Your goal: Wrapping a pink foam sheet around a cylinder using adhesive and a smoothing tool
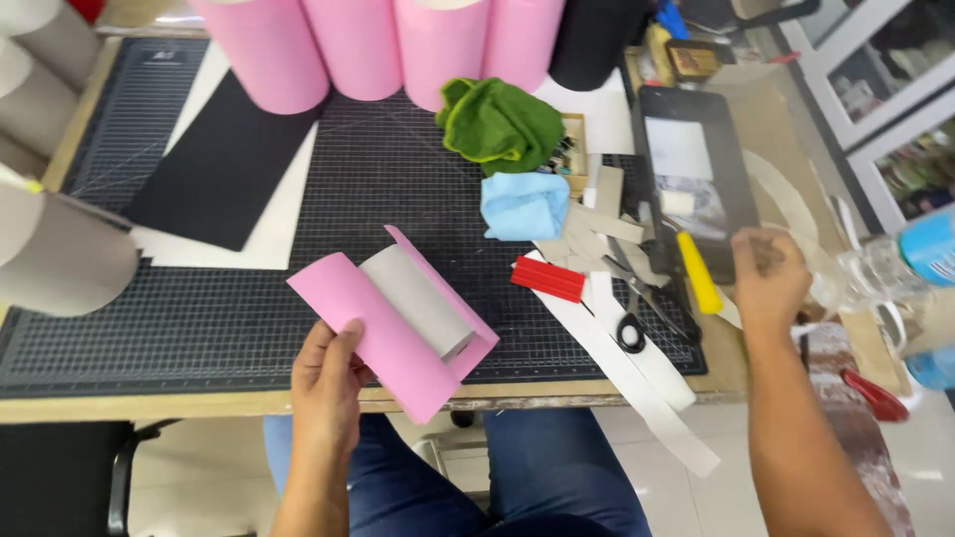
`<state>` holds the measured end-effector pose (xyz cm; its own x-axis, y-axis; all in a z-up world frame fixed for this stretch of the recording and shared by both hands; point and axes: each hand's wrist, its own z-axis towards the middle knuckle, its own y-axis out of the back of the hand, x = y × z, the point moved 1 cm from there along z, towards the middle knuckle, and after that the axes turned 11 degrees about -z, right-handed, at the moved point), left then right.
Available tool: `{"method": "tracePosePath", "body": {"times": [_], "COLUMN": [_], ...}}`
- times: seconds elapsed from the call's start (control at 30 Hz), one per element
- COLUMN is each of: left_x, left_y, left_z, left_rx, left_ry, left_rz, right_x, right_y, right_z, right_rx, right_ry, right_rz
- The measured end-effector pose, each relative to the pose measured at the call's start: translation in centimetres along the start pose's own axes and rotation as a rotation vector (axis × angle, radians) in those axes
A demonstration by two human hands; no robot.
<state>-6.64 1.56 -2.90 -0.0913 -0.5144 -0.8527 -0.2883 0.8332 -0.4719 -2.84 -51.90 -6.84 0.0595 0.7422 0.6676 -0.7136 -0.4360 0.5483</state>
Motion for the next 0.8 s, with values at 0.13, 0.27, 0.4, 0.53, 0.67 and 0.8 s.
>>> {"method": "tracePosePath", "body": {"times": [0.13, 0.27, 0.4, 0.53, 0.67, 0.8], "left_x": [-1.5, -3.2, -3.8, -4.0, -3.8, -3.2], "left_y": [0.9, 1.7, 2.3, 1.8, 1.7, 1.9], "left_z": [0.1, 3.4, 6.3, 7.8, 7.1, 3.8], "left_rx": [0.074, 0.286, 0.429, 0.444, 0.467, 0.489], "left_ry": [-0.146, -0.318, -0.263, -0.265, -0.18, -0.005], "left_rz": [0.139, 0.456, 0.62, 0.58, 0.428, 0.234], "right_x": [1.4, 3.8, 1.9, 10.3, 12.3, 12.1], "right_y": [1.8, 4.5, 4.9, 0.5, -9.0, -17.4], "right_z": [-0.8, -1.5, -1.5, -2.8, -2.7, -0.8], "right_rx": [0.171, 0.249, -0.052, 0.076, 0.198, 0.293], "right_ry": [0.038, 0.012, 0.239, -0.128, 0.212, 0.169], "right_rz": [-0.223, -0.225, -0.225, -0.069, -0.036, -0.147]}}
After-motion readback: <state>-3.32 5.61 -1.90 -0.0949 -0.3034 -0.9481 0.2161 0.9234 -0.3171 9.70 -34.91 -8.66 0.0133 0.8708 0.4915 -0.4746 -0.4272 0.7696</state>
